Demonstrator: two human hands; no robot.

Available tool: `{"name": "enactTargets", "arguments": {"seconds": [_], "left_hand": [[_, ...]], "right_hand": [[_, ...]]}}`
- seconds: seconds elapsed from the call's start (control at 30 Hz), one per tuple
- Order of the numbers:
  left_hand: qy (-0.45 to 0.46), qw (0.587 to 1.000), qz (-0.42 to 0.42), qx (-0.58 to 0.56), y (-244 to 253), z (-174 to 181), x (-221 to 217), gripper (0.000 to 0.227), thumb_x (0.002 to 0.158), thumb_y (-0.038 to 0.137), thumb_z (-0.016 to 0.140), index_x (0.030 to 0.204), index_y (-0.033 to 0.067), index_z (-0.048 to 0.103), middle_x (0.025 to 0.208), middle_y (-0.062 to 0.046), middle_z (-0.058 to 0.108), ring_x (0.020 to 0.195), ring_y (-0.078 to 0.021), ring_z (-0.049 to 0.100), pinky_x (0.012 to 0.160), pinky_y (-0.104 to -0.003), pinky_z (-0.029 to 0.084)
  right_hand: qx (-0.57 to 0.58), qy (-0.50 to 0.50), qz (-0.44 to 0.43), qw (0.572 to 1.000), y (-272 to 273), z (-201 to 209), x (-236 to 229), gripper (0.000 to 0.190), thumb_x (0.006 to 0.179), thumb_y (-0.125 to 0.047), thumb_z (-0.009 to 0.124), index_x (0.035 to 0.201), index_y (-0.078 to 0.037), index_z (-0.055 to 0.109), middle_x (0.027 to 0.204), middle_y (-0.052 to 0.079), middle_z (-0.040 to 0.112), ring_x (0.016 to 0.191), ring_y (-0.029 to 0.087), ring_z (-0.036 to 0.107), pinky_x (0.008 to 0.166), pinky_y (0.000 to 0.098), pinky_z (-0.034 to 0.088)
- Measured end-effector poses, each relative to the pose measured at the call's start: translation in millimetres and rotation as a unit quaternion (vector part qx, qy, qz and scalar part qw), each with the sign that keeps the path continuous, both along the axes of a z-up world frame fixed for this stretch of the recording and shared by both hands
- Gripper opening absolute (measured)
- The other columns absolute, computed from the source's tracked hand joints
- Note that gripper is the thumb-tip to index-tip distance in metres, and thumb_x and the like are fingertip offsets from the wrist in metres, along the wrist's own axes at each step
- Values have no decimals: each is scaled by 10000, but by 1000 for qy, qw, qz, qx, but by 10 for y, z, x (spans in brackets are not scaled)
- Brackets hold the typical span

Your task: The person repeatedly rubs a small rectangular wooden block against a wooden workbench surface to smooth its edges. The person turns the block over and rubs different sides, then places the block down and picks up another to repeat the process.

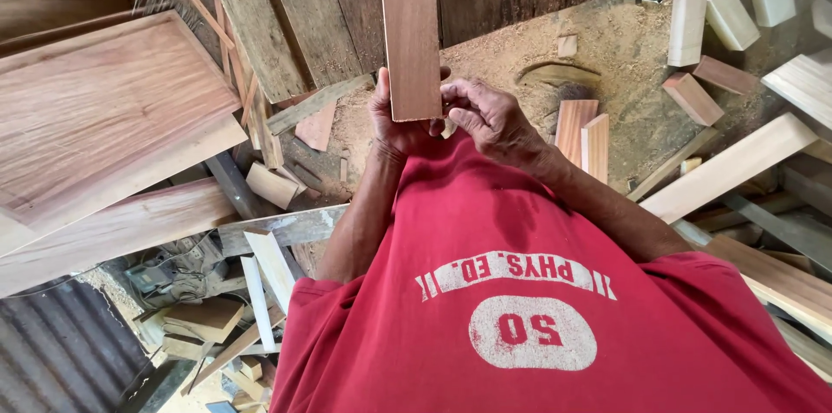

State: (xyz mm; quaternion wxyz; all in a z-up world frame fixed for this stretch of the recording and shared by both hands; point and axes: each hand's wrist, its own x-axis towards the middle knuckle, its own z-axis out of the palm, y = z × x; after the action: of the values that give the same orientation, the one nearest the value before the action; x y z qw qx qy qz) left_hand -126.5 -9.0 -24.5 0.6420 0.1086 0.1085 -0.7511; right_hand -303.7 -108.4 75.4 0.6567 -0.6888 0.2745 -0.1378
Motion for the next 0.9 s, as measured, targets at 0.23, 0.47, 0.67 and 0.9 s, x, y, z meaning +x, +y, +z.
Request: {"name": "enactTargets", "arguments": {"seconds": [0.23, 0.47, 0.67, 0.9], "left_hand": [[-168, 984, -25, 58, 14, -25, 276, 853, 916, 594, 717, 1371, -106, 540, 1014, -202, 711, 743, -302, 704, 552, -420, 565], [-529, 815, -178, 157, -171, 329, 538, 624, 748, 373, 855, 1195, -50, 751, 953, -151, 716, 769, -204, 641, 605, -371, 490], [-576, 783, -174, 156, -246, 328, 552, 753, 607, 339, 891, 1246, 9, 670, 1024, -114, 771, 882, -235, 746, 769, -373, 637], [-954, 271, -118, 57, -296, 440, 570, 991, 606, 360, 954, 1434, 27, 521, 1295, -153, 581, 1169, -330, 546, 950, -500, 498]], "right_hand": [[-7, 11, -11, 1000, -68, -84, -56, 239, 1044, -19, 581, 1274, 32, 621, 1098, 114, 702, 986, 151, 715, 896, 273, 601], [30, 63, -121, 990, -198, -339, -259, 193, 1056, -48, 641, 1224, 41, 669, 1023, 88, 725, 874, 120, 676, 792, 253, 600], [-285, 95, -96, 949, -383, -256, -337, 261, 1006, -61, 698, 1214, 91, 653, 1016, 183, 697, 879, 219, 708, 776, 303, 625], [-325, 83, -34, 942, -247, -468, -405, 230, 1047, -113, 664, 1175, 78, 674, 1076, 243, 720, 842, 284, 726, 673, 339, 639]]}}
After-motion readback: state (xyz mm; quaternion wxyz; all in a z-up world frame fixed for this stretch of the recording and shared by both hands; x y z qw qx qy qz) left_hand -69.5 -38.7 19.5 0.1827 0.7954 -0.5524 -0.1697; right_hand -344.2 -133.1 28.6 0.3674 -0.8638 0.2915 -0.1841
